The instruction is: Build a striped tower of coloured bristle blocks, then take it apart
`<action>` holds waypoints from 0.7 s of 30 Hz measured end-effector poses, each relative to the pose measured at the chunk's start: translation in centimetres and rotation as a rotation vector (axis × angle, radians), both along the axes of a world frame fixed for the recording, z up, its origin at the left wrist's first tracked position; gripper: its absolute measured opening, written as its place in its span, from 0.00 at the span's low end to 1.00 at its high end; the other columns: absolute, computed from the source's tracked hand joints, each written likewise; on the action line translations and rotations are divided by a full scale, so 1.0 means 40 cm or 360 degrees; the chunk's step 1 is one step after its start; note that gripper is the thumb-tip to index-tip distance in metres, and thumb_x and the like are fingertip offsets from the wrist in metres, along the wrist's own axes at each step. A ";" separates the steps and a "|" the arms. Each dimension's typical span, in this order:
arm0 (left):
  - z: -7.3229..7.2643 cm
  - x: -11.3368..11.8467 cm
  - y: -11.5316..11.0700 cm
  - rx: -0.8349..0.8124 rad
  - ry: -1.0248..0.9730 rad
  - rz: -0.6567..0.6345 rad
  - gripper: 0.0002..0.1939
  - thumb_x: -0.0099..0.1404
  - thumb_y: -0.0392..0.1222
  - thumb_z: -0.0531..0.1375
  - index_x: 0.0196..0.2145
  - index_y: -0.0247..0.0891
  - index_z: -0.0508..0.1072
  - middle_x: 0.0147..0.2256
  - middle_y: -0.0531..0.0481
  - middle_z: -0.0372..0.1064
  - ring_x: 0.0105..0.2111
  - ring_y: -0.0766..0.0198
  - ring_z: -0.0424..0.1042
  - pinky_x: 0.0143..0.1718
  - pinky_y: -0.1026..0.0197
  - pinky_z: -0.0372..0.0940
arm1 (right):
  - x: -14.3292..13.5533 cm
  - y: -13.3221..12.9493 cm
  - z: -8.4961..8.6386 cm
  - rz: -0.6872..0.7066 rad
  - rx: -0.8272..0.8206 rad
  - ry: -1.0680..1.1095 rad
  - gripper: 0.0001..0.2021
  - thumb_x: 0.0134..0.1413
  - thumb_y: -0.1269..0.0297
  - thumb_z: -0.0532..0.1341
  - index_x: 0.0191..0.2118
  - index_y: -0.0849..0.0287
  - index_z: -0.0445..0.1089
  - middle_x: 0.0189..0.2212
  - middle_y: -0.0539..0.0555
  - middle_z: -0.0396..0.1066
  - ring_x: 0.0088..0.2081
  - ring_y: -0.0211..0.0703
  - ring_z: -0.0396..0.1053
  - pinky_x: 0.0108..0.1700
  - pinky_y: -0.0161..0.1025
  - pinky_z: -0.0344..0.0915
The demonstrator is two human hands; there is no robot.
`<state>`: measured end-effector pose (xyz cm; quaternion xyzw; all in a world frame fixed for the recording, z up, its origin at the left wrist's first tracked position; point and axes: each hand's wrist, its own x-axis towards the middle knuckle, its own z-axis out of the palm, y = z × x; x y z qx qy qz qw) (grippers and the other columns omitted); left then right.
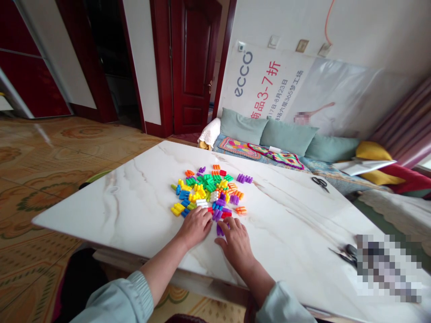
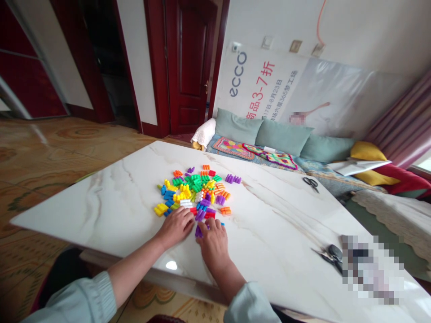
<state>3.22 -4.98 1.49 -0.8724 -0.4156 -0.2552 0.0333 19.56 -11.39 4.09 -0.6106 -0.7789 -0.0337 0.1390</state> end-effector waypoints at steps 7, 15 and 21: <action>-0.003 -0.002 0.002 -0.0023 0.0000 -0.0015 0.08 0.66 0.37 0.52 0.30 0.38 0.67 0.33 0.47 0.66 0.39 0.57 0.64 0.41 0.56 0.60 | -0.008 -0.003 -0.018 0.0130 0.0056 0.0144 0.14 0.57 0.67 0.60 0.49 0.57 0.69 0.39 0.57 0.71 0.42 0.48 0.66 0.44 0.40 0.64; -0.003 -0.002 0.002 -0.0076 0.0012 -0.0021 0.07 0.66 0.36 0.52 0.32 0.38 0.68 0.34 0.47 0.67 0.40 0.57 0.64 0.42 0.55 0.61 | 0.066 0.070 -0.014 -0.0043 0.0109 0.0865 0.10 0.61 0.61 0.53 0.42 0.58 0.68 0.32 0.52 0.75 0.32 0.40 0.71 0.35 0.34 0.63; 0.005 -0.001 0.000 -0.0129 0.0035 -0.0005 0.07 0.66 0.36 0.52 0.31 0.38 0.67 0.35 0.48 0.67 0.40 0.57 0.65 0.43 0.55 0.61 | 0.273 0.195 -0.028 -0.0491 0.0206 0.0863 0.14 0.60 0.61 0.49 0.39 0.60 0.70 0.35 0.56 0.74 0.33 0.42 0.70 0.37 0.37 0.63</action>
